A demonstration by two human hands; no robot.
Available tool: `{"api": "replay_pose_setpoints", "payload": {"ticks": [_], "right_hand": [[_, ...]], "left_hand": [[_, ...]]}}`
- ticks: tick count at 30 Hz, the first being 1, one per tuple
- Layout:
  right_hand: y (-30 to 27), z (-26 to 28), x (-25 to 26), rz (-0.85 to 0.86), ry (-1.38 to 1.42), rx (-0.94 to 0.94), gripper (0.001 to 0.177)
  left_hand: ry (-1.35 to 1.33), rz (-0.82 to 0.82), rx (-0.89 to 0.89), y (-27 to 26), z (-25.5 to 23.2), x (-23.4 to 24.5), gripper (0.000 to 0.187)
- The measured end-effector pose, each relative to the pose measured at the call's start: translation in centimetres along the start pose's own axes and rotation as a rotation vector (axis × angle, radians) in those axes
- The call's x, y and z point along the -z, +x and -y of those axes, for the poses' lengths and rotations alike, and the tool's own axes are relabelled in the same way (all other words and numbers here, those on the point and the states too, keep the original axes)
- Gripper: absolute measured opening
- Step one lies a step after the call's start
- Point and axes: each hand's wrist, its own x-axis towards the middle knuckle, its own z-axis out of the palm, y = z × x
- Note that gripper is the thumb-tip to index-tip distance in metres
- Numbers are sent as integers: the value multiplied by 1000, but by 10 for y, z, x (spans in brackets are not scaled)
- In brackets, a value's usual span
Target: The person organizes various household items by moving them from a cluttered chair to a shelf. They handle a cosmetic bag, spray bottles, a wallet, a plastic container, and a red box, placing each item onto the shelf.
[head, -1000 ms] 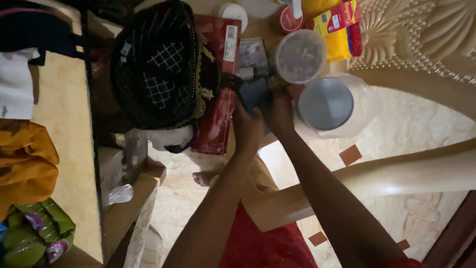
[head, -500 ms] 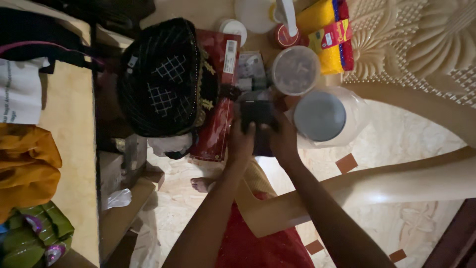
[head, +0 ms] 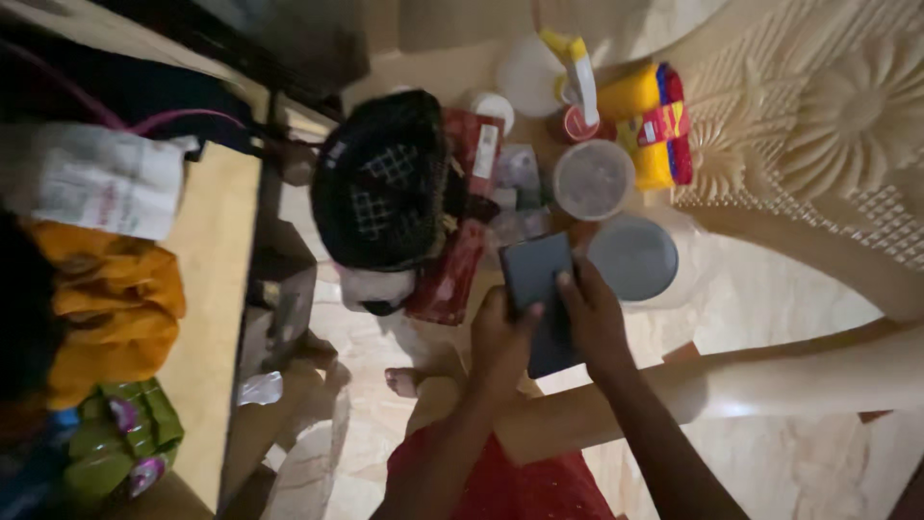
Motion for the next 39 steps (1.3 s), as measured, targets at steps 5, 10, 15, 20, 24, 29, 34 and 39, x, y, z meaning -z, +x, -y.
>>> {"api": "replay_pose_setpoints", "payload": {"ticks": [5, 10, 15, 20, 24, 29, 34, 39], "right_hand": [[-58, 74, 30, 242, 216, -279, 57], [-101, 149, 40, 119, 29, -182, 46], [-121, 197, 35, 39, -178, -71, 48], [-134, 234, 37, 179, -5, 528, 68], [-138, 288, 23, 169, -28, 904, 73], [-141, 362, 19, 62, 56, 1092, 80], [-156, 426, 31, 220, 70, 1089, 87], [-185, 504, 43, 330, -113, 928, 95]], "left_hand": [[-10, 5, -130, -34, -88, 20, 26], [85, -142, -339, -88, -172, 12, 56], [-44, -96, -529, -125, -241, 5, 98], [-724, 35, -158, -126, -285, 25, 63], [-1001, 61, 11, -136, -314, 37, 60], [-1009, 141, -49, -157, -370, 43, 55], [-883, 166, -207, -204, -440, 76, 51], [-817, 150, -198, -266, -515, 115, 57]]}}
